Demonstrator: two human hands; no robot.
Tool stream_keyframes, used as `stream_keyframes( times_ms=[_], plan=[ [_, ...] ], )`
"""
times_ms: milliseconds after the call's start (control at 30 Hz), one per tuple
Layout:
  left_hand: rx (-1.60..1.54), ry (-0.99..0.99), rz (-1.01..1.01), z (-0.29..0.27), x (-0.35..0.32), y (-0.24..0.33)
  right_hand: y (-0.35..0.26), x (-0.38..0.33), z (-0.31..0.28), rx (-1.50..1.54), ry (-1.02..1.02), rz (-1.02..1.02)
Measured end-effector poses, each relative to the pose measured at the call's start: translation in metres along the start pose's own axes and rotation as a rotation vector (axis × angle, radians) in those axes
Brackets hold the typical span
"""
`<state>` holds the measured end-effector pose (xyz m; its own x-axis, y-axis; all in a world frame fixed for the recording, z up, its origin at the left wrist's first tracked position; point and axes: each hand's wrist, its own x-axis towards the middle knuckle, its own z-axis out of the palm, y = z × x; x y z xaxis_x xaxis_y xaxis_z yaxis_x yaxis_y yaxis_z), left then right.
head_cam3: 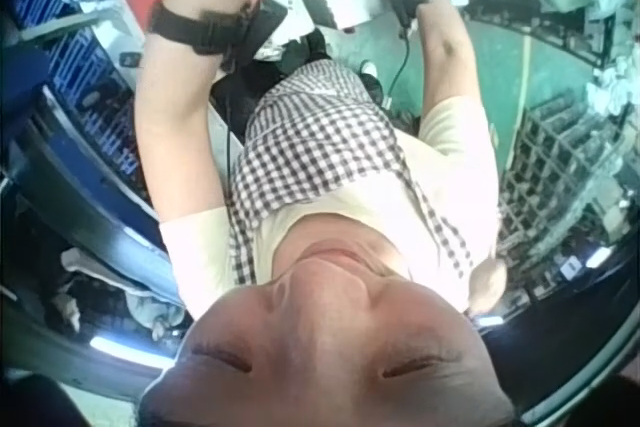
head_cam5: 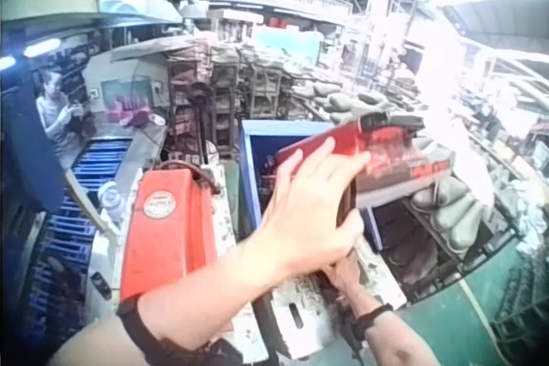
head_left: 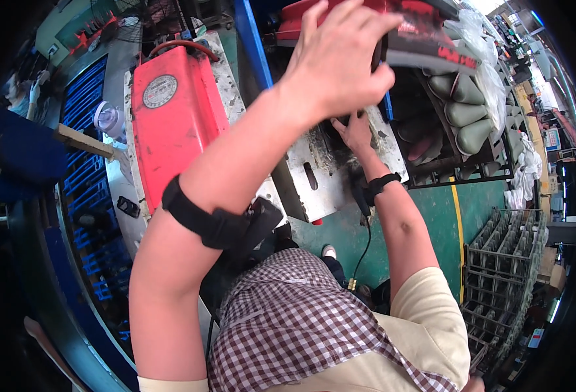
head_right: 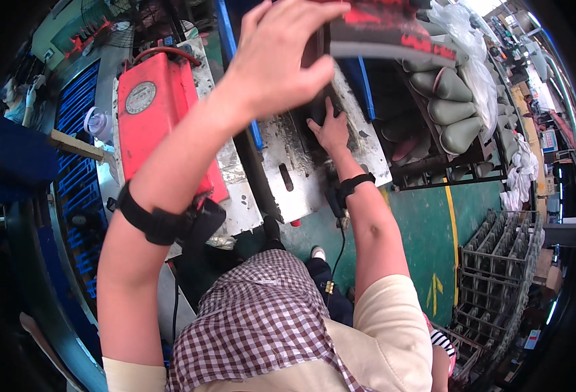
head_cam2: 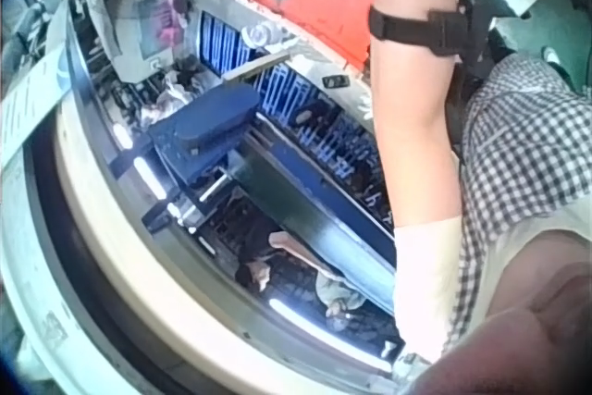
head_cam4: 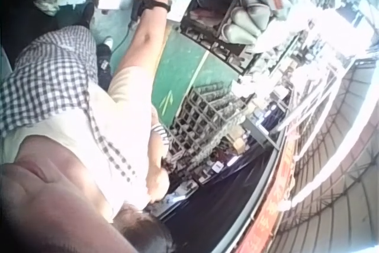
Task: Operating a shoe lasting machine to shape footwear components during manufacturing.
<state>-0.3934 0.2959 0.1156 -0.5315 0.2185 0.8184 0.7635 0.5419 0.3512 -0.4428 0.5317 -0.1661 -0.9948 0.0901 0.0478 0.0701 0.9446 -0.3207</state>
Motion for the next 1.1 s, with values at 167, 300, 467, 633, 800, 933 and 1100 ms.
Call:
stream_keyframes(
  times_ms=[167,300,467,633,800,933,1100],
  plan=[
    [-0.081,-0.022,-0.112,-0.026,0.031,-0.016,-0.023,0.003,-0.064,0.639,-0.155,0.256],
    [-0.457,-0.013,-0.445,-0.082,-0.068,-0.013,-0.01,-0.068,-0.098,1.312,-0.325,0.392],
    [-0.934,-0.225,-1.205,-0.161,-0.23,0.033,-0.066,-0.175,-0.085,1.973,-0.876,0.218],
    [-0.778,0.244,-1.2,-0.201,-0.318,0.097,-0.226,-0.266,-0.057,1.604,-1.334,0.071],
    [-0.809,1.194,-1.534,-0.287,-0.415,0.113,-0.314,-0.279,-0.055,0.756,-1.376,-0.931],
    [-0.286,1.173,-1.606,-0.361,-0.514,0.057,-0.303,-0.282,-0.052,0.847,-1.654,-0.66],
    [-0.236,1.171,-1.818,-0.456,-0.635,-0.1,-0.25,-0.298,-0.044,0.967,-1.715,-0.258]
  ],
)
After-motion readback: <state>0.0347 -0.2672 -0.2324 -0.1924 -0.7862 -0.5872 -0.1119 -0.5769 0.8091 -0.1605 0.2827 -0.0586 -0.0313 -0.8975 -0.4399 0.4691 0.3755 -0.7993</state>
